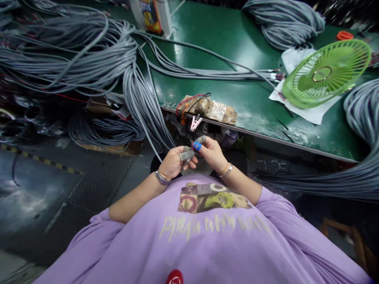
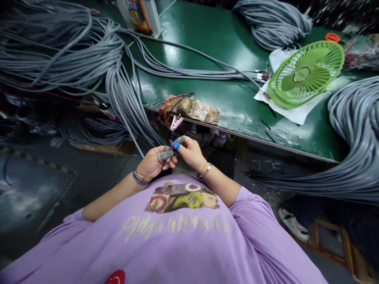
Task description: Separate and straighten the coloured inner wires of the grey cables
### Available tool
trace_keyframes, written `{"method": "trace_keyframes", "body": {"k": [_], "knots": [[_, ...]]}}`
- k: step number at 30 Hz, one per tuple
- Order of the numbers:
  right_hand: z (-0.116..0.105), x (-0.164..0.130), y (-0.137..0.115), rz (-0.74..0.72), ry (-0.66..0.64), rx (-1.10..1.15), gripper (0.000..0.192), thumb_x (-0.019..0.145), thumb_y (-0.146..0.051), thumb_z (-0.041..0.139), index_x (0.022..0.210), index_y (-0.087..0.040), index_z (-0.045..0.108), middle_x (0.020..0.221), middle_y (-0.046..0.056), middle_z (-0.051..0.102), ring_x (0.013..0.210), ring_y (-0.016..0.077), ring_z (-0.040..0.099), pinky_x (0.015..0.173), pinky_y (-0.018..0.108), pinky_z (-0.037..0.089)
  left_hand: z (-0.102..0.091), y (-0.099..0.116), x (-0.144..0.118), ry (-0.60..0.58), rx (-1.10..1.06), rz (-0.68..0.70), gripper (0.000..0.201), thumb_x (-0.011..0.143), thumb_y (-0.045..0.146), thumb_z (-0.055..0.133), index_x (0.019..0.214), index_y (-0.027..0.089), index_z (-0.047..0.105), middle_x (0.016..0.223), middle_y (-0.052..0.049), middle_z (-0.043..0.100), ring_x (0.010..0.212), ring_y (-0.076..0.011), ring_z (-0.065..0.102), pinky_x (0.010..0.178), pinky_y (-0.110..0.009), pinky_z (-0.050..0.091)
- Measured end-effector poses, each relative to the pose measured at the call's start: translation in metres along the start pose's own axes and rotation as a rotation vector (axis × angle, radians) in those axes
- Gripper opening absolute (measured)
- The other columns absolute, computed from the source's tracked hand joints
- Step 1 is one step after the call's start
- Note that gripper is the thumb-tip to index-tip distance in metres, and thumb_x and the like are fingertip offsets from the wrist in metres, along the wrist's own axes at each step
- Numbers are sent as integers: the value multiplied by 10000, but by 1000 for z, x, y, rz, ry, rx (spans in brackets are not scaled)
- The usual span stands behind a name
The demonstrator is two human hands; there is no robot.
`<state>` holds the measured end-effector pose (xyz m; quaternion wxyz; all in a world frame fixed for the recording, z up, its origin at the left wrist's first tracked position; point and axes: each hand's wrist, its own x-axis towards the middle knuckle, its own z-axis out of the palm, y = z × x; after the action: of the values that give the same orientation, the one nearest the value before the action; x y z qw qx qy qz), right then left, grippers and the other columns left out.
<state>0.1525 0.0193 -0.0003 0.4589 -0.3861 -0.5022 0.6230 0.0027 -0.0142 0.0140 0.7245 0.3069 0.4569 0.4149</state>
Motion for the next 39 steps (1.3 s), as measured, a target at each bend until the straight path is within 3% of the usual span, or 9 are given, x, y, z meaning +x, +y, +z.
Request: {"method": "trace_keyframes", "body": {"k": [5,9,14,21,26,29,32,35,39], "knots": [[0,-1,0,19,6,-12,335,713,-472,720,723,-170,575,634,-23,558,539,78,439,506,225,374,1,-4,1,149,-14,136,297,597,315,803,737,125,623,583,-37,677,428,-121,612,323,-150,292],[0,-6,-2,54,-98,-54,352,709,-477,716,700,-165,553,605,-38,525,518,68,411,500,224,358,2,-4,1,295,-87,295,282,598,299,792,759,132,633,579,-17,673,414,-98,594,315,-139,274],[1,-6,-1,16,-89,-102,340,768,-499,645,777,-166,574,651,-29,537,562,81,437,525,225,372,3,-5,-1,331,-56,297,294,585,296,803,743,132,618,580,-22,673,409,-99,593,310,-139,265],[5,3,-2,-90,-58,-208,216,738,-371,692,771,-180,596,705,-5,586,650,127,527,624,265,449,0,-10,-3,232,160,248,281,608,308,798,722,135,607,586,-37,679,430,-115,612,336,-149,300],[0,2,-10,-181,-254,-287,107,746,-284,679,756,-177,676,761,17,646,731,142,576,714,283,466,-5,-4,-4,37,258,41,273,606,308,789,707,127,612,548,-55,663,395,-133,599,317,-161,258],[1,2,-5,-40,-177,-129,180,723,-340,710,750,-168,661,719,9,638,671,123,556,648,260,457,-3,-4,-5,75,248,85,279,630,338,783,669,131,599,537,-40,649,381,-108,577,321,-157,248],[1,5,4,165,50,100,285,678,-413,741,725,-165,607,639,-24,580,554,78,477,515,207,395,1,-7,-7,183,175,200,303,653,382,774,674,136,599,547,-24,646,388,-92,568,329,-155,264],[-5,8,7,232,230,269,360,633,-458,772,752,-175,584,612,-64,507,487,40,392,464,172,363,1,-9,-8,223,136,256,313,668,396,769,670,133,600,560,-22,646,400,-91,574,327,-157,266],[-9,4,-2,276,44,279,453,657,-557,735,882,-177,633,773,-18,599,560,53,486,525,192,448,0,-9,-7,228,115,255,297,672,380,768,669,133,603,556,-16,643,393,-88,569,322,-154,263]]}}
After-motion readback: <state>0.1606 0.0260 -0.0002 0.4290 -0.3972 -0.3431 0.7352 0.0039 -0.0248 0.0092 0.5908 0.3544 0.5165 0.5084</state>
